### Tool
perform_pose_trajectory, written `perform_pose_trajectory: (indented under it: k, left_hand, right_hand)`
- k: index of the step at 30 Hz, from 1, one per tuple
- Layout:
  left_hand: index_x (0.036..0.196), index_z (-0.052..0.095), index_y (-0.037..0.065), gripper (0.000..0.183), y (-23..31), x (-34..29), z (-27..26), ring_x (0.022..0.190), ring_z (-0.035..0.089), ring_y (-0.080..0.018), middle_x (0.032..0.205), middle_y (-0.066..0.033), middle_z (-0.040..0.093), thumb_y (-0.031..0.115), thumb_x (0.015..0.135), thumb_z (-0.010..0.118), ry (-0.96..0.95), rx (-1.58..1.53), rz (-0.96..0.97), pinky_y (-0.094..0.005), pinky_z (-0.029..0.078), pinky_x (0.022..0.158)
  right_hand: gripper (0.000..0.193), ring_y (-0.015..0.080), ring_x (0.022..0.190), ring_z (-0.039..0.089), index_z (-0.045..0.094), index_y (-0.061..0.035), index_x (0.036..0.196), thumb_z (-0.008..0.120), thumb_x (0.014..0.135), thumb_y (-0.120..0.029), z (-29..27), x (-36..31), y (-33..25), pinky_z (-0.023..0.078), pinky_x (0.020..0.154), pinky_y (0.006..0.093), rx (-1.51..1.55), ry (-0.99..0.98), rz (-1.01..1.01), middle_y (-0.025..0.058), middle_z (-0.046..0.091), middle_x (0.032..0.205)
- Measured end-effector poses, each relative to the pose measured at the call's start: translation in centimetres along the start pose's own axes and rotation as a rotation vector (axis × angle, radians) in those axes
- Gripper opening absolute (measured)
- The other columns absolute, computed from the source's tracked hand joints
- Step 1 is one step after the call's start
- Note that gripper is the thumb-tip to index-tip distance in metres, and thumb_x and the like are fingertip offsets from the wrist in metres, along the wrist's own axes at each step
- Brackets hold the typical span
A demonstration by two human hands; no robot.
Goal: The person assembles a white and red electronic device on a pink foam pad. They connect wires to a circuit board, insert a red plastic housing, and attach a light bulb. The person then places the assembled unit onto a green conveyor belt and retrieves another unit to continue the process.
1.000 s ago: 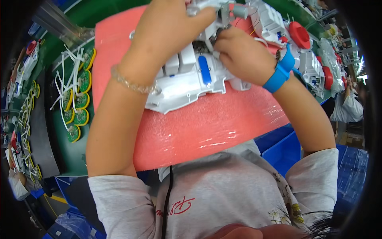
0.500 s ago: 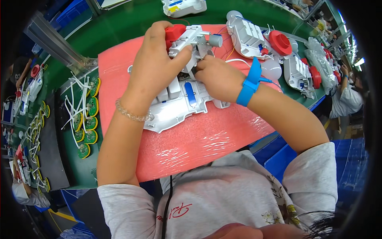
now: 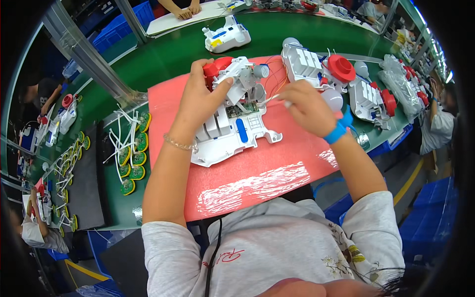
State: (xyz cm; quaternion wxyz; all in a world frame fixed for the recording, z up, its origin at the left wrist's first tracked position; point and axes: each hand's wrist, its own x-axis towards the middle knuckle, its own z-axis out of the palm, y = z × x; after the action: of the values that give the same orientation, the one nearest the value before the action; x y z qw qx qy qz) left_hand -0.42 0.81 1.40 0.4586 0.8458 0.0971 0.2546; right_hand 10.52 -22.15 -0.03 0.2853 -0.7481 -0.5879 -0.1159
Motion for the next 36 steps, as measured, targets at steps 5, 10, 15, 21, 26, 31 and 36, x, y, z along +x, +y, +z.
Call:
perform_pose_trajectory:
  k: [5,10,15,21,26,31,36]
  left_hand:
    - [0.115,0.033,-0.003,0.053,-0.1,0.3,0.0,0.084,0.055,-0.0182,0.104,-0.0169,0.051,0.02,0.078,0.064,0.02,-0.138,0.032,-0.0281,0.049,0.063]
    - [0.115,0.028,-0.003,0.053,-1.5,1.0,0.4,0.087,0.056,-0.0199,0.118,-0.0191,0.041,0.015,0.079,0.063,0.048,-0.256,0.048,-0.0272,0.051,0.06]
    - [0.116,0.027,-0.002,0.052,-1.4,1.1,0.3,0.082,0.058,-0.0186,0.12,-0.0176,0.04,0.015,0.08,0.062,0.049,-0.316,-0.023,-0.0277,0.05,0.064]
    - [0.118,0.029,0.001,0.051,-1.4,1.1,0.4,0.076,0.058,-0.0157,0.107,-0.0161,0.049,0.017,0.081,0.061,0.047,-0.31,-0.069,-0.0269,0.047,0.066]
    - [0.119,0.029,0.001,0.052,-1.6,1.0,0.3,0.072,0.058,-0.0147,0.099,-0.0151,0.053,0.017,0.081,0.061,0.054,-0.31,-0.078,-0.0257,0.047,0.063]
    - [0.119,0.028,0.001,0.052,-1.4,0.9,0.4,0.07,0.057,-0.0143,0.094,-0.0144,0.055,0.017,0.082,0.06,0.052,-0.326,-0.077,-0.0255,0.046,0.061]
    - [0.12,0.028,0.001,0.052,-1.3,1.0,0.4,0.07,0.057,-0.0141,0.093,-0.0142,0.056,0.017,0.082,0.06,0.057,-0.333,-0.055,-0.0255,0.046,0.06]
  right_hand:
    - [0.019,0.0298,0.088,0.052,0.058,-0.0012,0.094,0.052,0.075,-0.003,-1.1,-1.4,3.6,0.042,0.078,0.0354,-0.006,0.106,0.216,0.0131,0.056,0.092]
    - [0.019,0.0309,0.088,0.053,0.061,-0.004,0.091,0.055,0.076,-0.014,-0.4,-0.5,4.1,0.042,0.077,0.0395,-0.082,-0.188,0.267,0.0141,0.06,0.089]
    - [0.015,0.027,0.082,0.053,0.064,-0.0026,0.082,0.059,0.075,-0.015,-1.0,-0.3,5.2,0.042,0.072,0.0377,0.015,-0.481,0.183,0.0117,0.06,0.081]
    - [0.015,0.0252,0.082,0.053,0.065,-0.0035,0.08,0.062,0.073,-0.016,-2.4,-0.3,4.5,0.042,0.072,0.0359,-0.043,-0.565,0.23,0.0096,0.062,0.077]
    - [0.018,0.0248,0.074,0.055,0.065,-0.0021,0.082,0.062,0.075,-0.019,-2.3,-0.7,4.4,0.043,0.068,0.0351,0.038,-0.608,0.311,0.01,0.061,0.078]
    - [0.03,0.022,0.067,0.056,0.063,-0.0007,0.089,0.06,0.079,-0.028,-1.1,1.7,2.9,0.044,0.06,0.0328,0.24,-0.235,0.401,0.0125,0.06,0.075]
    - [0.029,0.0129,0.065,0.051,0.061,-0.0001,0.093,0.06,0.08,-0.026,3.0,3.8,4.4,0.041,0.059,0.0266,0.562,-0.106,0.441,0.0063,0.059,0.073]
